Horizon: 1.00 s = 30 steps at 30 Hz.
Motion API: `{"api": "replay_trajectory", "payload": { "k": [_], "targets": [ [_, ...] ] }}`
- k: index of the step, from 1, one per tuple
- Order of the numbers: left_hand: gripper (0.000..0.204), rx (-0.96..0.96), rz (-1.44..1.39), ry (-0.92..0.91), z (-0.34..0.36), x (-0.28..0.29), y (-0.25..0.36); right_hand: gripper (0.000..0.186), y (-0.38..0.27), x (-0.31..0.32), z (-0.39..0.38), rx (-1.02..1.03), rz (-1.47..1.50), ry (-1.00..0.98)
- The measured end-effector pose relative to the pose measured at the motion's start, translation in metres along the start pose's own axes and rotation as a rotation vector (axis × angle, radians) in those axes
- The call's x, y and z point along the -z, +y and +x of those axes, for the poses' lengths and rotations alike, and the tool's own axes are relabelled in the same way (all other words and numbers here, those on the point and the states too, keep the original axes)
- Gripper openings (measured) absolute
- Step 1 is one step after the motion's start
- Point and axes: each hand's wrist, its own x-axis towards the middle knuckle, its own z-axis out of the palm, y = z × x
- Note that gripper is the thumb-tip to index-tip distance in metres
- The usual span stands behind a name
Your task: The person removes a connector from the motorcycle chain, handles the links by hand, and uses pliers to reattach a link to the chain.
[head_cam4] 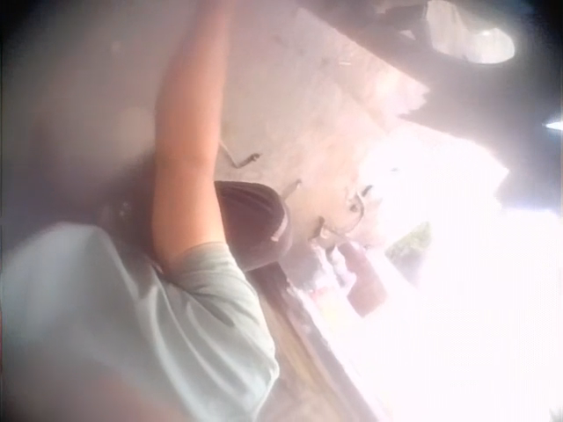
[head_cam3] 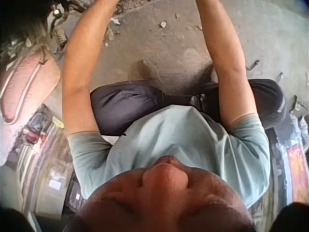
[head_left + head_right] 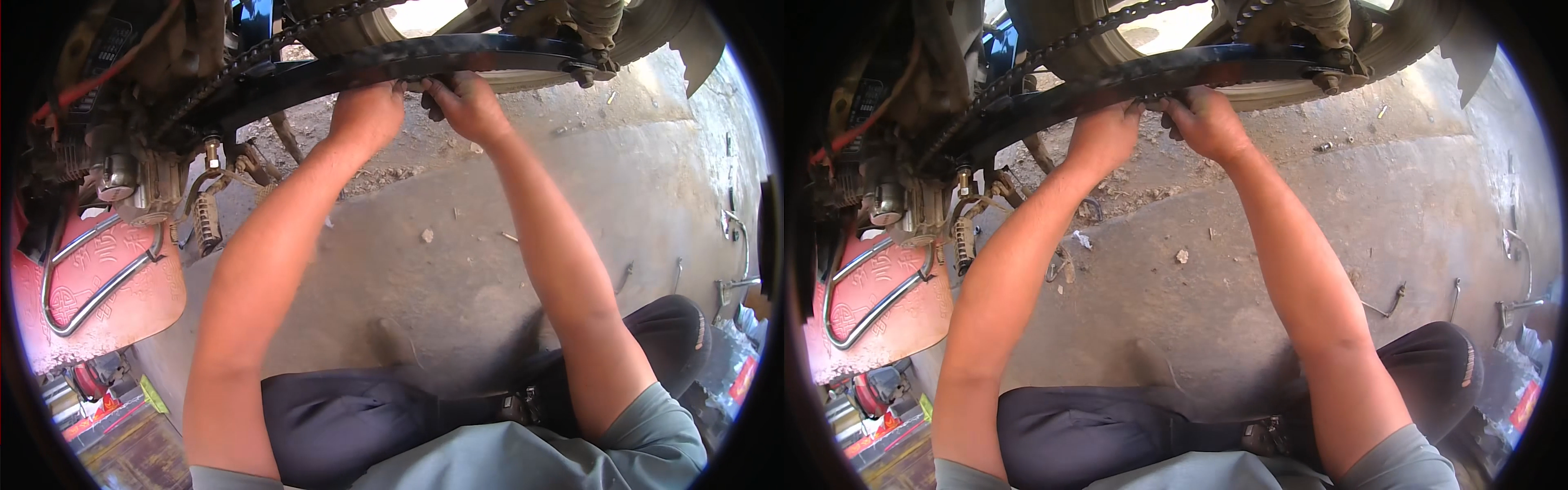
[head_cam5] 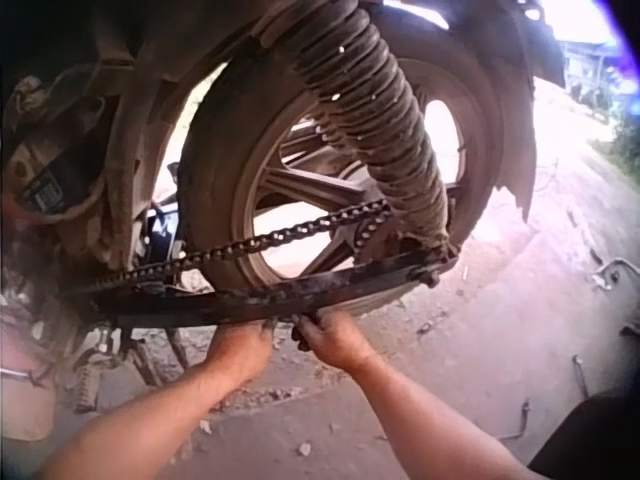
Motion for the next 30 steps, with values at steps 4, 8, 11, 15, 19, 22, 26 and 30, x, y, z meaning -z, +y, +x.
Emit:
{"api": "replay_trajectory", "payload": {
  "k": [4,8,11,15,19,22,26,30],
  "targets": [
    [0.031,0.034,0.031,-0.023,0.0,0.003,0.003,0.03,0.0,0.002,0.002,0.042,-0.043,0.009],
    [0.029,0.127,0.011,-0.026,0.005,0.006,0.008,0.03,-0.009,0.001,0.004,0.25,-0.409,0.155],
    [0.028,0.105,-0.003,-0.029,0.001,0.007,0.012,0.03,-0.001,0.0,0.001,0.178,-0.407,0.183],
    [0.03,0.08,-0.002,0.065,0.001,-0.003,0.007,0.022,0.021,-0.014,-0.003,0.041,-0.216,0.188],
    [0.034,0.202,-0.079,-0.089,-0.011,0.014,0.016,0.036,0.005,-0.038,-0.057,0.058,0.236,0.389],
    [0.039,0.349,-0.525,-0.054,-0.046,0.006,0.019,0.029,0.009,-0.061,-0.086,-0.011,0.335,0.329],
    [0.044,0.524,-1.073,0.042,-0.065,-0.012,0.014,0.036,-0.019,-0.071,-0.098,0.198,0.035,0.221],
    [0.043,0.701,-1.353,-0.022,-0.079,-0.03,0.012,0.028,-0.014,-0.068,-0.094,0.357,-0.262,0.263]
  ]
}}
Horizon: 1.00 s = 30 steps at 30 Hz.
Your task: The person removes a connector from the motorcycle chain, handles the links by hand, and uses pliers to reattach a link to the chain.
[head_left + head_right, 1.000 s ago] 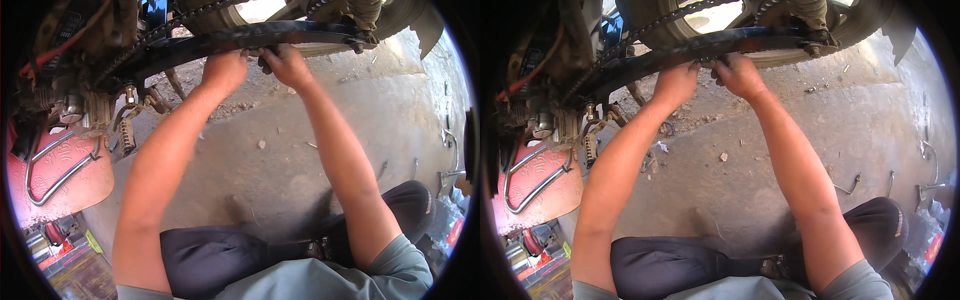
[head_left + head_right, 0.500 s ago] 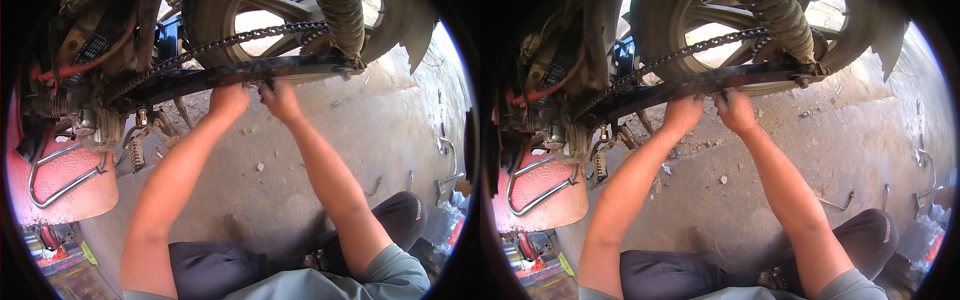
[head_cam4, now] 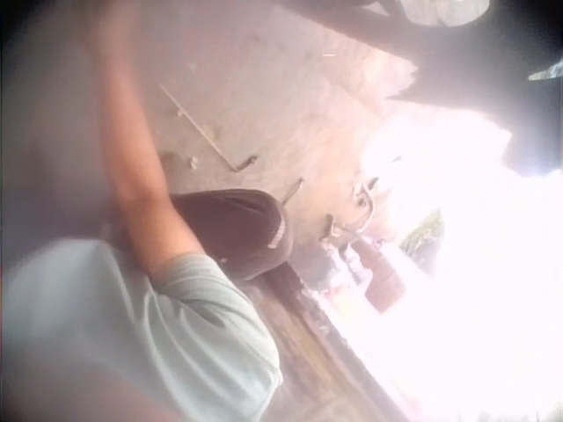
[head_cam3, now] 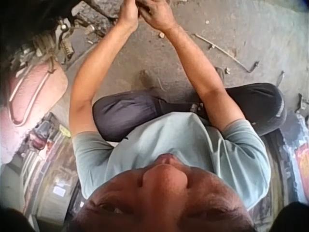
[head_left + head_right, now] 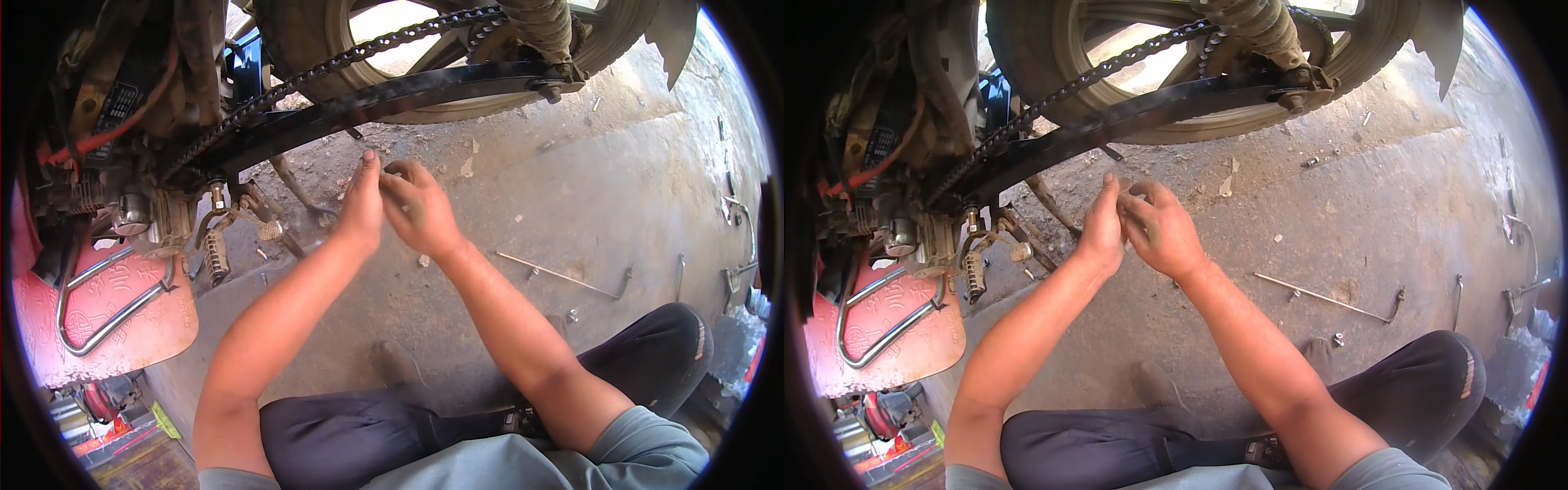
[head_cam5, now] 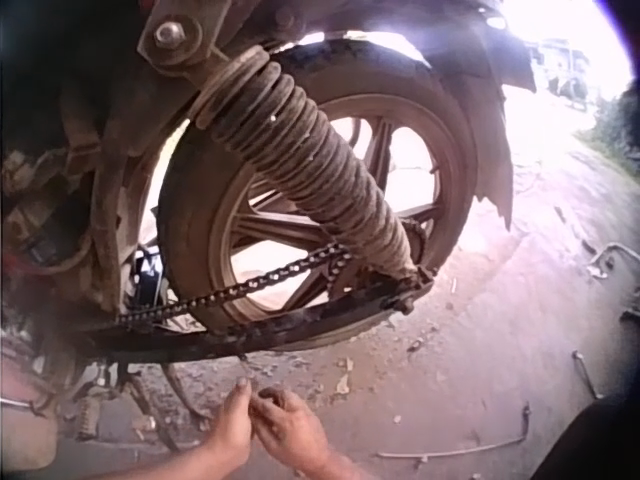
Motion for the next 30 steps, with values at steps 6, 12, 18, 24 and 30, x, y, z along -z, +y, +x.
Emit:
{"api": "replay_trajectory", "payload": {
  "k": [6,12,18,24,30],
  "targets": [
    [0.046,0.003,0.062,0.033,0.006,0.003,-0.007,0.016,0.002,-0.002,0.0,0.04,-0.1,-0.023],
    [0.044,-0.112,0.242,0.085,0.0,-0.003,-0.002,0.013,0.0,-0.011,0.003,-0.087,-0.222,-0.003],
    [0.036,-0.274,0.389,0.086,-0.013,-0.011,-0.004,0.012,0.008,-0.001,0.011,-0.545,0.105,-0.132],
    [0.021,-0.28,0.598,0.015,-0.006,-0.016,0.01,0.014,0.014,0.01,0.021,-0.791,0.781,0.223],
    [0.018,-0.527,0.809,0.041,0.001,-0.008,0.03,0.018,0.006,0.008,0.02,-0.784,0.819,0.162]
  ]
}}
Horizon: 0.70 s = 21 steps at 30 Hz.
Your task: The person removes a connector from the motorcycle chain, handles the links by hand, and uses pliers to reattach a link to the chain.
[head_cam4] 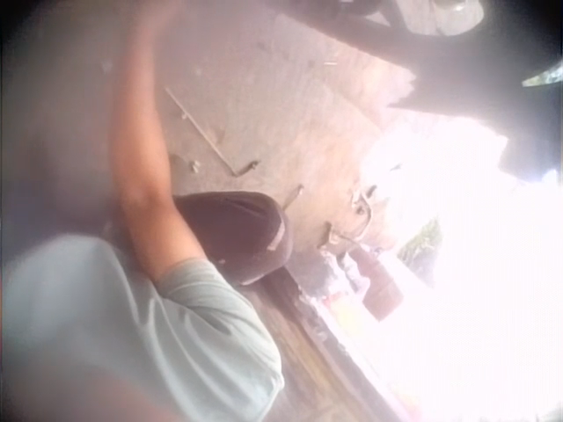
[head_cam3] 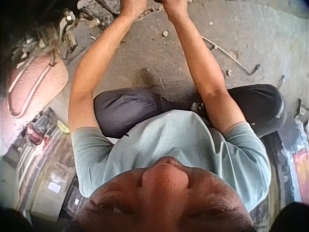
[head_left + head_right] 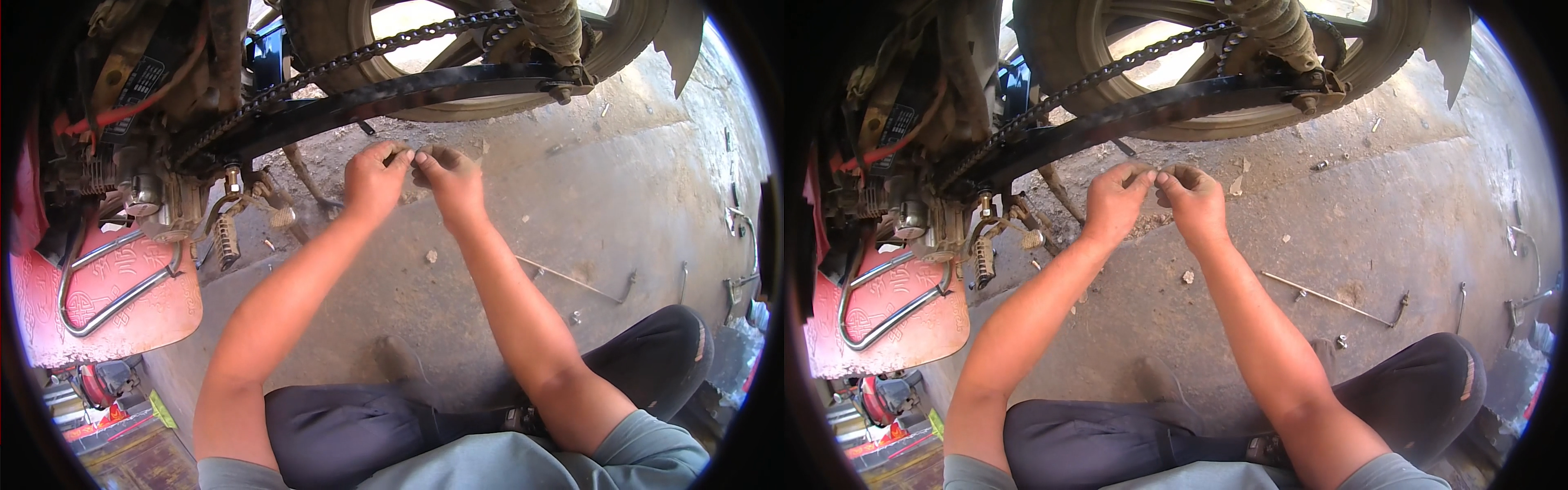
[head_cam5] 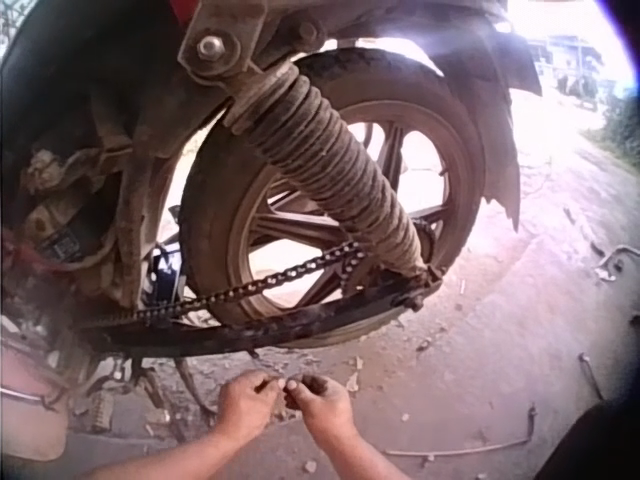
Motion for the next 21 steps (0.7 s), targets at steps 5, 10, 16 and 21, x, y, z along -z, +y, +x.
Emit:
{"api": "replay_trajectory", "payload": {
  "k": [5,10,16,21],
  "targets": [
    [0.017,0.107,-0.079,-0.116,0.006,0.009,-0.003,0.023,0.0,0.002,0.005,0.035,-0.174,-0.051],
    [0.019,0.329,-0.289,-0.158,0.004,0.001,0.009,0.022,0.001,-0.005,-0.001,0.131,-0.342,0.023],
    [0.013,0.436,-0.487,-0.18,0.0,0.005,0.02,0.019,-0.001,-0.002,0.01,0.251,-0.267,0.018],
    [0.014,0.506,-0.708,-0.335,0.006,0.02,0.016,0.021,-0.024,0.007,0.015,0.218,-0.423,-0.147]
  ]
}}
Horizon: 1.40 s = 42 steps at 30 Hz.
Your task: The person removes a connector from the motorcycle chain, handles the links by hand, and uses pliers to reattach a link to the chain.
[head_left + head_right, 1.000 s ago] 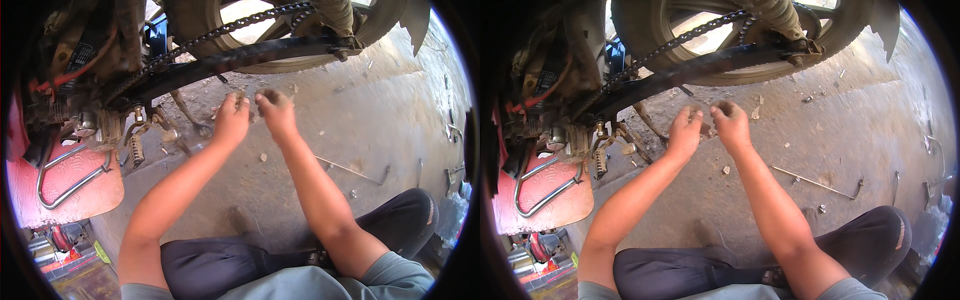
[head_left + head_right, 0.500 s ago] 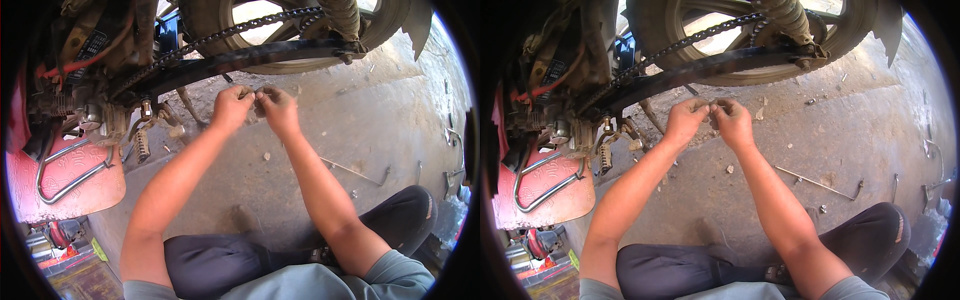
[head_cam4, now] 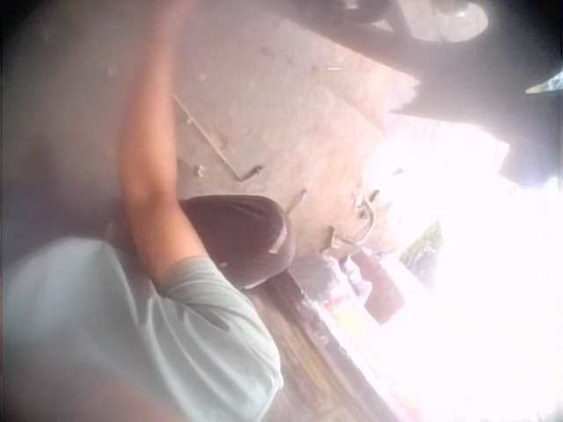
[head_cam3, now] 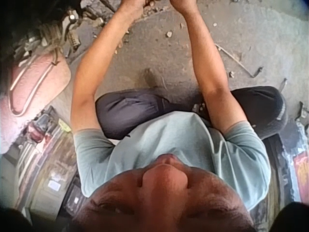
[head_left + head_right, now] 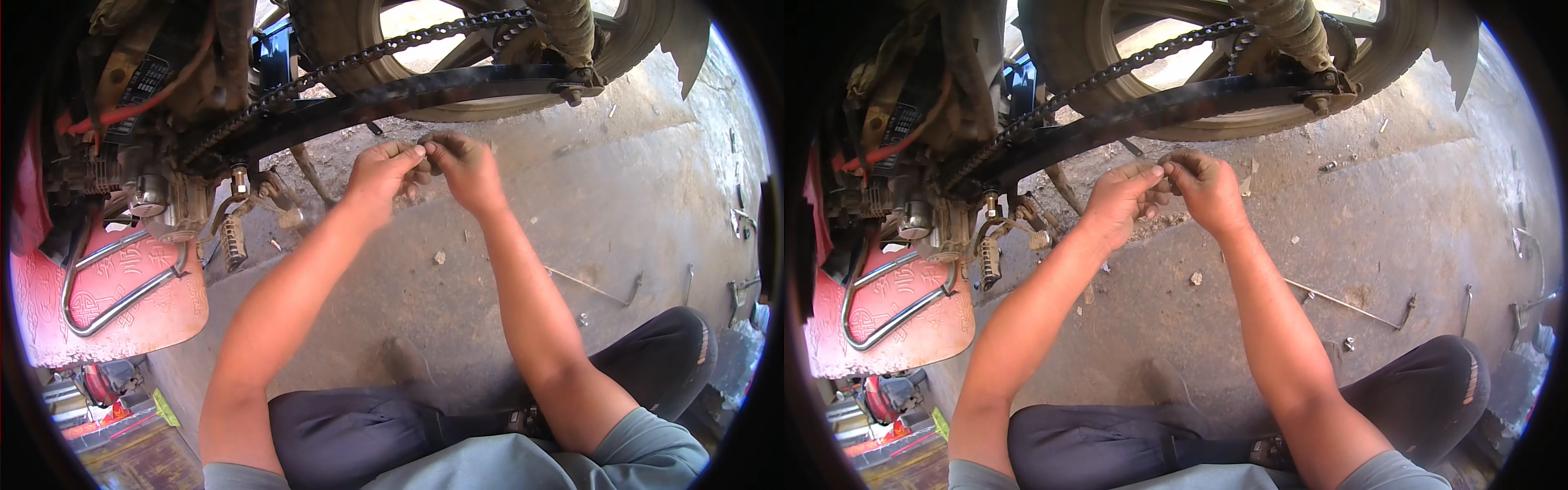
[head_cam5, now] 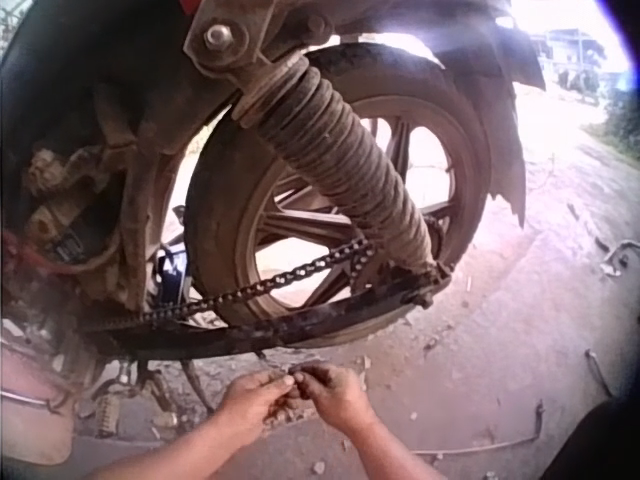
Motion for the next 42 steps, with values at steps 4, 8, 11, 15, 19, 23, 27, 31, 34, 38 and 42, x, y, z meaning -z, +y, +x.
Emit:
{"api": "replay_trajectory", "payload": {
  "k": [4,8,11,15,19,23,27,31,34,38,42],
  "targets": [
    [0.017,0.054,-0.051,-0.036,0.001,0.0,0.003,0.022,-0.001,0.01,0.002,-0.008,0.044,-0.085],
    [0.012,0.102,-0.033,0.006,0.005,-0.003,0.005,0.022,0.007,0.005,-0.003,0.003,0.205,-0.038],
    [0.009,-0.055,-0.077,0.122,0.012,-0.004,-0.001,0.023,0.01,-0.001,-0.009,-0.074,0.331,-0.038],
    [0.01,-0.183,0.012,0.12,0.017,-0.004,-0.008,0.024,0.017,-0.009,-0.007,-0.06,0.297,0.054],
    [0.01,-0.238,0.129,0.16,0.016,-0.006,-0.011,0.026,0.013,0.0,-0.002,-0.079,0.215,-0.028],
    [0.013,-0.233,0.265,0.161,0.015,-0.001,-0.013,0.023,0.016,0.004,-0.002,-0.077,0.271,-0.016],
    [0.015,-0.705,0.871,0.313,0.021,0.002,-0.008,0.022,0.021,0.0,0.007,0.01,0.206,0.104],
    [0.026,-0.785,1.426,0.351,0.028,0.009,0.019,0.022,0.02,-0.006,0.016,0.185,0.025,0.27],
    [0.025,-0.838,1.494,0.393,0.041,0.011,0.022,0.018,0.014,-0.012,0.02,0.229,-0.083,0.333],
    [0.026,-0.647,1.448,0.389,0.052,0.003,0.025,0.017,0.017,-0.011,0.024,0.236,-0.095,0.344],
    [0.033,-0.597,1.354,0.353,0.052,0.004,0.024,0.017,0.021,-0.017,0.028,0.281,-0.071,0.374]
  ]
}}
